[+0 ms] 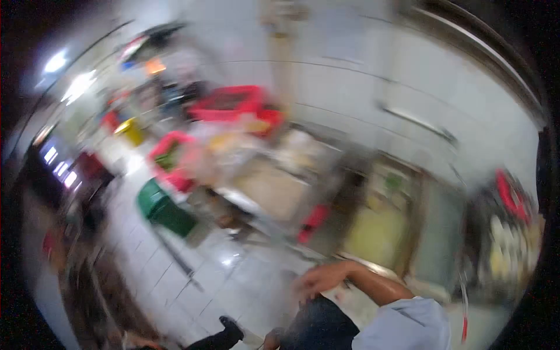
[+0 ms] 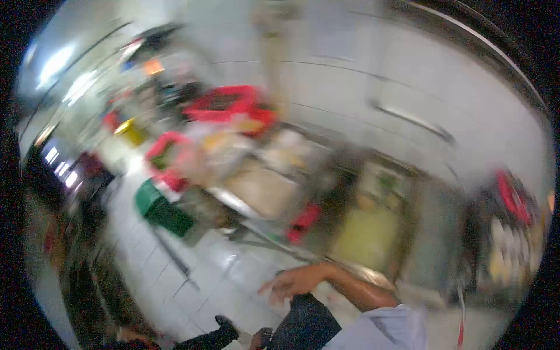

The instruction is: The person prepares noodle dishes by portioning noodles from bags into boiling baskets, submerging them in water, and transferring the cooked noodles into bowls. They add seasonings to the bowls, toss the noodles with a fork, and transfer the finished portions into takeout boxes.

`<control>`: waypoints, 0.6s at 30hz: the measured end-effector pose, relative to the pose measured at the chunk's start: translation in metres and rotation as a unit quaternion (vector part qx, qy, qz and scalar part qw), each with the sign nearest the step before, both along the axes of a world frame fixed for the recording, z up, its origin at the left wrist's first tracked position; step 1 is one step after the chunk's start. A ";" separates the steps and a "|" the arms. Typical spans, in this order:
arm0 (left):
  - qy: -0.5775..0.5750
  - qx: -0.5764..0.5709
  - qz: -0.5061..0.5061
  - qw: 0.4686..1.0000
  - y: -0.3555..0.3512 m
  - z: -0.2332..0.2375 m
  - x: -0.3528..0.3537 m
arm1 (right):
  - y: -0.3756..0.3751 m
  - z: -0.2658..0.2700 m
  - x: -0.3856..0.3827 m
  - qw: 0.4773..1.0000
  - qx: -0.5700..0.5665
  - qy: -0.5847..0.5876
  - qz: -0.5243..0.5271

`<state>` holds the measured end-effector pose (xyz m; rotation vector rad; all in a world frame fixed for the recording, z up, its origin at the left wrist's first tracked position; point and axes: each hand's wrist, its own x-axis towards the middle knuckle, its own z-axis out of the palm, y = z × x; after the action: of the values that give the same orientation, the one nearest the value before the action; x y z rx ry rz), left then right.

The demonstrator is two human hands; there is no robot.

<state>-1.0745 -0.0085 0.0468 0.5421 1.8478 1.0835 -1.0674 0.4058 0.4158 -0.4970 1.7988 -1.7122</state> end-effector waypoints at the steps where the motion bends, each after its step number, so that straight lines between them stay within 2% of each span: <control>1: 0.005 0.052 -0.057 0.997 -0.002 -0.006 0.006 | -0.017 -0.014 0.057 0.999 0.043 0.018 -0.027; 2: 0.000 0.105 -0.112 0.988 0.003 -0.007 0.012 | -0.038 -0.028 0.117 0.994 0.088 0.028 -0.053; 3: -0.099 0.102 -0.132 0.981 -0.005 -0.032 0.021 | -0.056 -0.050 0.177 0.985 0.099 0.019 -0.140; 4: -0.118 0.095 -0.198 0.968 -0.018 -0.049 0.031 | -0.065 -0.046 0.235 0.973 0.100 0.000 -0.208; 5: -0.128 0.117 -0.256 0.951 -0.039 -0.053 0.038 | -0.077 -0.038 0.291 0.928 0.147 -0.018 -0.341; 6: -0.134 0.150 -0.297 0.933 -0.028 -0.050 0.045 | -0.074 -0.024 0.339 0.870 0.200 -0.033 -0.450; 8: -0.148 0.027 -0.336 0.930 -0.003 -0.038 0.070 | -0.080 0.005 0.424 0.759 0.308 -0.121 -0.560; 10: -0.146 -0.036 -0.366 0.918 0.036 -0.028 0.099 | -0.078 0.008 0.508 0.611 0.302 -0.105 -0.724; 12: -0.143 -0.060 -0.389 0.908 0.073 -0.018 0.129 | -0.072 0.064 0.561 0.482 0.345 -0.106 -0.798; 14: -0.143 -0.073 -0.395 0.905 0.101 -0.011 0.163 | -0.064 0.072 0.644 0.393 0.295 -0.057 -0.869; 16: -0.148 -0.092 -0.391 0.904 0.119 -0.008 0.196 | -0.036 0.080 0.716 0.297 0.304 -0.023 -0.905; 18: -0.162 -0.112 -0.376 0.905 0.132 -0.014 0.234 | 0.010 0.084 0.797 0.249 0.305 -0.046 -0.918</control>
<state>-0.8409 0.1238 0.0323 0.7928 1.2620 0.3971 -0.2707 0.4158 0.4998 3.1089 2.3341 -1.0614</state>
